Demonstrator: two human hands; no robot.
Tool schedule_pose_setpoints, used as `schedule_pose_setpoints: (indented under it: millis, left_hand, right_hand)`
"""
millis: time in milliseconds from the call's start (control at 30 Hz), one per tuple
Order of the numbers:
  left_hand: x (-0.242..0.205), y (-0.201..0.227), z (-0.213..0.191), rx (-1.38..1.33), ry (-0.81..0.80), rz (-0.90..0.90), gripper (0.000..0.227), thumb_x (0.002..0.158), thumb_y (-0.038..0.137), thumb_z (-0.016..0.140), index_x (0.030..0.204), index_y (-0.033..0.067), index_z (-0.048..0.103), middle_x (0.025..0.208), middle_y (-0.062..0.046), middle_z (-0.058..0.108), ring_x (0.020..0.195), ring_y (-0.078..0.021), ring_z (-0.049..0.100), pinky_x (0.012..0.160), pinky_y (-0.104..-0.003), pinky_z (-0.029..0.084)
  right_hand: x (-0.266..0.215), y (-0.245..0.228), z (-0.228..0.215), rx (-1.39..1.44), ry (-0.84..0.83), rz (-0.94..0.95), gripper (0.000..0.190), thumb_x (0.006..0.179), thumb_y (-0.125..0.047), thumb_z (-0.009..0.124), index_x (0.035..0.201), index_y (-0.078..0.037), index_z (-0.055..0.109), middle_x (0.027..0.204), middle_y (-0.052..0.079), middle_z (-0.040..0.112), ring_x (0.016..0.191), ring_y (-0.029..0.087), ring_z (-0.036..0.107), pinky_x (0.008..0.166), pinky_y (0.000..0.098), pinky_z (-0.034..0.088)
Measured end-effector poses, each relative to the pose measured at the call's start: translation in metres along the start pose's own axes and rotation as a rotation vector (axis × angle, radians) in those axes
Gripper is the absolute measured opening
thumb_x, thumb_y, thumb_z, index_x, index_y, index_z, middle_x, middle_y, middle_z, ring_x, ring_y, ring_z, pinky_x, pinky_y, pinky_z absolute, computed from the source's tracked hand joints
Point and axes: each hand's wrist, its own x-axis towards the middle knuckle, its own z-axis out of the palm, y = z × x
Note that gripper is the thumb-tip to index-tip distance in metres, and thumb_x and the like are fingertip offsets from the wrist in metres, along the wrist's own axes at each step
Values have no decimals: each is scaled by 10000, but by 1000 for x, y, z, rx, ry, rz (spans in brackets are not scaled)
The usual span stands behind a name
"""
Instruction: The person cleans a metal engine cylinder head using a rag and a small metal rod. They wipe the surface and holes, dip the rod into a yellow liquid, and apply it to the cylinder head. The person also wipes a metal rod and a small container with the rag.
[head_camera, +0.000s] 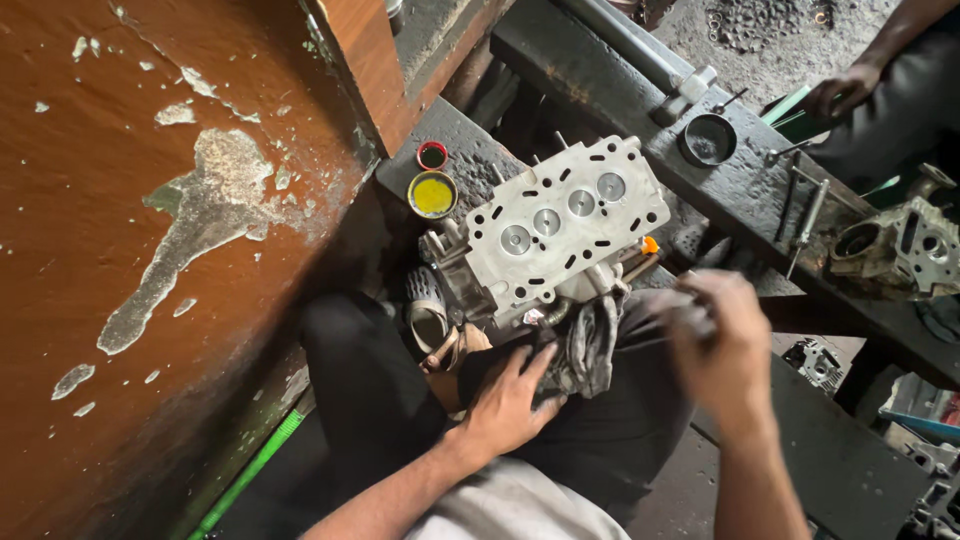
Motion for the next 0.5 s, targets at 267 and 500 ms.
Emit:
schedule_pose_setpoints:
  millis: [267,500]
  left_hand:
    - [-9,8,-18,-36,73,-101,803,873,341,736,1535,109,345,1439,-299,457,1297,-488,489,1073,-518,419]
    - [-28,-23,-18,-48,241,-98,771,895,354,728,1489,2,385,1474,-321,434,1378,-473,423,1130,-504,364]
  right_hand:
    - [36,169,50,172,-448,745,423,911,-224,782,1208,45,645,1047,114,717,914,146,652,792,309,532]
    - [16,209,67,438,-341,986,405,859,-182,789,1201,-11,653,1013,86,703,871,145,645,742,305,532]
